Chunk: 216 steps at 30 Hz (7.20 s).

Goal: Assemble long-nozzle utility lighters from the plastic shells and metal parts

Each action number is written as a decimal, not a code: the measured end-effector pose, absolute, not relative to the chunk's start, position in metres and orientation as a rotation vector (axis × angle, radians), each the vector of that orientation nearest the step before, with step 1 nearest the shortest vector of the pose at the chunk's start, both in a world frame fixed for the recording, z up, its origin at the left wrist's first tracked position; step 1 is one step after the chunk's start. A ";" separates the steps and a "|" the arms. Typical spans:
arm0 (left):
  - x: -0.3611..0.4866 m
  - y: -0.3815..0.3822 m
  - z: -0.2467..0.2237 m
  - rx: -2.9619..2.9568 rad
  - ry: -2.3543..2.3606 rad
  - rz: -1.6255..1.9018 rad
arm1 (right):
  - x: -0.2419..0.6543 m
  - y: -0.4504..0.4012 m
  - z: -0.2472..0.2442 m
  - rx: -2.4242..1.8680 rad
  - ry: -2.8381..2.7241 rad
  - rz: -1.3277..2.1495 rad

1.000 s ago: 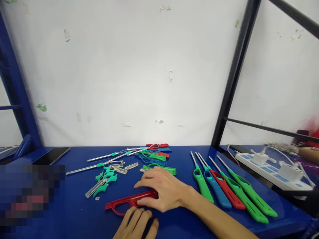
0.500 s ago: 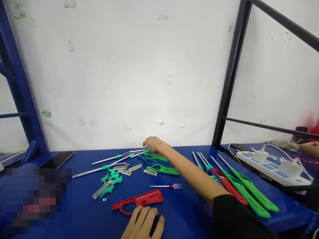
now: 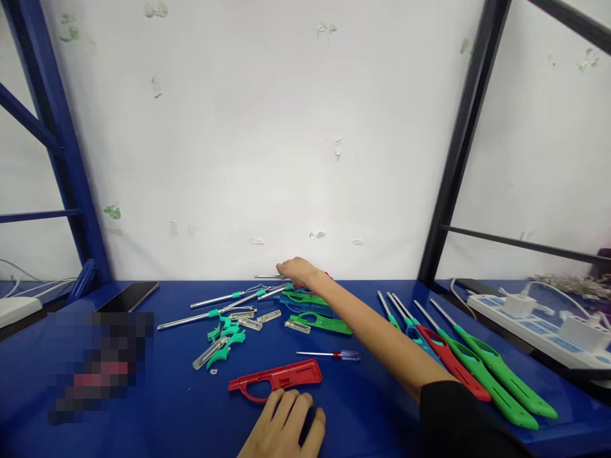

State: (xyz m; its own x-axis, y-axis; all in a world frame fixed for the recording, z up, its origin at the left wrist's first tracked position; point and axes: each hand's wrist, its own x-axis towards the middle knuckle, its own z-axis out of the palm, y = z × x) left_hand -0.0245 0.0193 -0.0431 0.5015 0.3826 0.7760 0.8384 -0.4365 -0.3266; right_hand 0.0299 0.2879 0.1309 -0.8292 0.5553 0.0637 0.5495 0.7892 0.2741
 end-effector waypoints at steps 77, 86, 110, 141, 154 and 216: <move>-0.055 0.219 0.070 -2.756 -2.199 -1.263 | 0.142 0.252 0.173 1.151 3.471 -0.431; -0.052 0.214 0.070 -2.630 -2.161 -1.358 | 0.155 0.259 0.174 1.219 3.433 -0.585; -0.062 0.208 0.074 -2.609 -1.814 -1.032 | 0.188 0.257 0.118 1.191 3.402 -1.010; -0.073 0.209 0.084 -2.266 -2.101 -2.287 | 0.178 0.248 0.130 1.157 3.258 -2.197; -0.065 0.196 0.090 -2.171 -1.779 -2.069 | 0.170 0.223 0.132 0.508 2.691 -2.244; -0.171 -0.037 0.037 -2.144 -1.496 -0.762 | 0.119 0.142 0.106 0.520 3.128 -1.132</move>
State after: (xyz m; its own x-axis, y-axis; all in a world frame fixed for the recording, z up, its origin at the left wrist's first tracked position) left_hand -0.1707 -0.0374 0.0375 0.2724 0.7143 0.6446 0.9415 -0.3360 -0.0255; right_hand 0.1193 0.1422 0.1060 -0.9276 0.3586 0.1052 0.2083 0.7297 -0.6512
